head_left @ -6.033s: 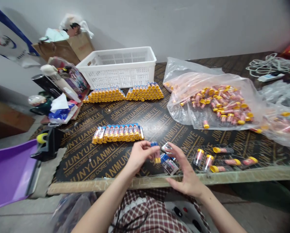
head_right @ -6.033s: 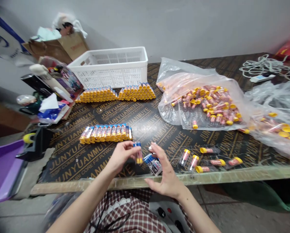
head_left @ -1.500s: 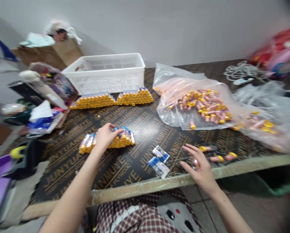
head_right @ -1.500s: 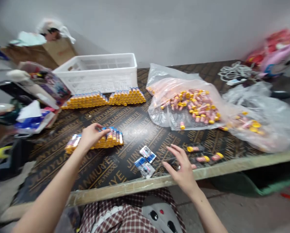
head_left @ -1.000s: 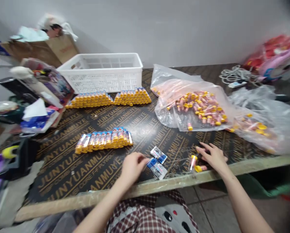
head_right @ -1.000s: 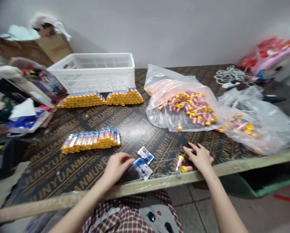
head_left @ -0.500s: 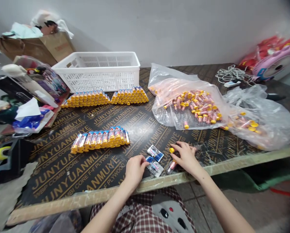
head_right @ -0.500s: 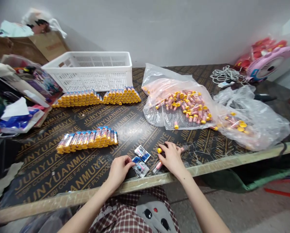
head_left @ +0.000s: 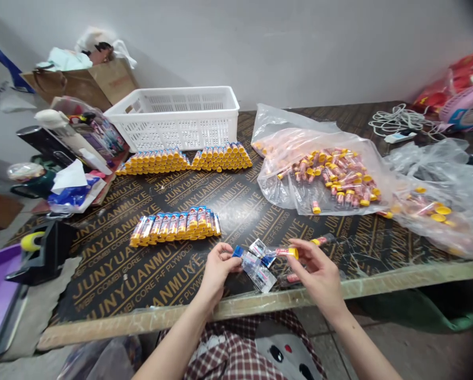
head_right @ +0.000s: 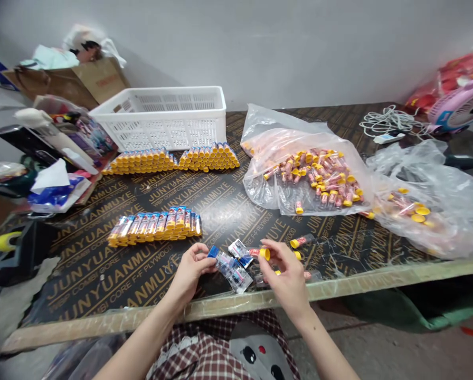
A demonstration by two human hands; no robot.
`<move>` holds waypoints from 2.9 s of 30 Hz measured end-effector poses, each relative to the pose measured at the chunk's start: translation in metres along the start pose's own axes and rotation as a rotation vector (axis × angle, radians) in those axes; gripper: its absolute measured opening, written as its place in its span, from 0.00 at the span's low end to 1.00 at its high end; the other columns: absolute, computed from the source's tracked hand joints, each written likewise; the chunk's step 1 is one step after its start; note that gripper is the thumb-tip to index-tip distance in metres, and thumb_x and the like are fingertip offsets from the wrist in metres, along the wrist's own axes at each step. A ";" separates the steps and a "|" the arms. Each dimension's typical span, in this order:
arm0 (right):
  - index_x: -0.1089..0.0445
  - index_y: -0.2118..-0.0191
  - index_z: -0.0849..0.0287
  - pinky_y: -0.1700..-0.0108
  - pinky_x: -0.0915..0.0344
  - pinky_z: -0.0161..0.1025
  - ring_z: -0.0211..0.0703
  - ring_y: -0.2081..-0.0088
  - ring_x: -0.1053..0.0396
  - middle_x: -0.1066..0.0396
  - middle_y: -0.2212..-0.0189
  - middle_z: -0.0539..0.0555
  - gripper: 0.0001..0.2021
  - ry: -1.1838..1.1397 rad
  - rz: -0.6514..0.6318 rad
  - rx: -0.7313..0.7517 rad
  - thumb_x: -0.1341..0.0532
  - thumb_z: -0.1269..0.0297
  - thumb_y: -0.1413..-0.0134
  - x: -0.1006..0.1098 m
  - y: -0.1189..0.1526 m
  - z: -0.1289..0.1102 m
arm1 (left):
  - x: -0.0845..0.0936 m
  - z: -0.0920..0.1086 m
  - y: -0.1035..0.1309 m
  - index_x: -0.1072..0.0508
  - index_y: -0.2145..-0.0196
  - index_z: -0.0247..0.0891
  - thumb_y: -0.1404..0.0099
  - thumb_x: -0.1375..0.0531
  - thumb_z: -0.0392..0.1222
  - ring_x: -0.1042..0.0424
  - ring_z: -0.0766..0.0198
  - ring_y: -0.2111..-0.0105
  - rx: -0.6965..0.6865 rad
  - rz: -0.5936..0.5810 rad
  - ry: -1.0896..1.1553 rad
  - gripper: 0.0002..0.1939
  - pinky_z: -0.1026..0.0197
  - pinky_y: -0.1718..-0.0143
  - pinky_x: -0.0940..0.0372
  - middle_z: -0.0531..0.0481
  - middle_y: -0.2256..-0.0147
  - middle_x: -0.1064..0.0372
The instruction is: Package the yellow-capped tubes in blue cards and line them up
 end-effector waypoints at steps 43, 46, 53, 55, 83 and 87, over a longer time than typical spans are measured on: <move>0.55 0.37 0.53 0.38 0.48 0.56 0.55 0.38 0.51 0.50 0.39 0.58 0.42 0.031 -0.467 0.376 0.45 0.78 0.63 -0.063 0.039 -0.033 | -0.037 -0.006 0.043 0.25 0.73 0.30 0.52 0.32 0.49 0.32 0.68 0.78 0.168 -0.383 -0.025 0.17 0.66 0.75 0.35 0.48 0.76 0.30; 0.54 0.38 0.52 0.40 0.44 0.54 0.52 0.41 0.46 0.45 0.42 0.57 0.43 -0.044 -0.476 0.341 0.46 0.78 0.65 -0.063 0.041 -0.029 | -0.039 -0.006 0.045 0.25 0.74 0.30 0.52 0.32 0.48 0.33 0.70 0.79 0.176 -0.380 -0.018 0.17 0.68 0.76 0.37 0.49 0.78 0.31; 0.52 0.39 0.54 0.42 0.40 0.51 0.53 0.42 0.43 0.44 0.42 0.58 0.42 -0.111 -0.433 0.315 0.46 0.78 0.66 -0.063 0.042 -0.028 | -0.039 -0.005 0.047 0.26 0.74 0.30 0.52 0.31 0.47 0.36 0.72 0.82 0.173 -0.364 -0.005 0.16 0.70 0.79 0.40 0.51 0.80 0.33; 0.53 0.38 0.54 0.42 0.40 0.51 0.53 0.42 0.43 0.44 0.42 0.58 0.42 -0.118 -0.429 0.313 0.46 0.77 0.65 -0.063 0.042 -0.028 | -0.039 -0.005 0.048 0.26 0.74 0.30 0.52 0.31 0.47 0.36 0.72 0.81 0.176 -0.360 -0.006 0.16 0.69 0.78 0.39 0.51 0.80 0.33; 0.54 0.37 0.49 0.43 0.42 0.56 0.54 0.45 0.39 0.44 0.41 0.59 0.34 0.074 -0.200 0.133 0.40 0.61 0.47 -0.005 0.013 0.019 | 0.100 0.175 -0.046 0.28 0.70 0.38 0.54 0.34 0.54 0.32 0.61 0.78 -0.485 0.457 -1.123 0.19 0.63 0.72 0.42 0.52 0.81 0.32; 0.51 0.38 0.50 0.45 0.38 0.53 0.52 0.47 0.37 0.40 0.45 0.58 0.33 0.140 -0.144 0.155 0.39 0.60 0.48 0.008 0.012 0.016 | 0.096 0.175 -0.045 0.26 0.68 0.38 0.50 0.38 0.59 0.31 0.58 0.74 -0.492 0.478 -1.267 0.21 0.62 0.70 0.42 0.48 0.77 0.30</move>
Point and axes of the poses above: each hand's wrist, its own y-axis away from the middle knuckle, its own x-axis out of the back of the hand, z = x × y, the point moved 7 cm from there along -y, towards the middle knuckle
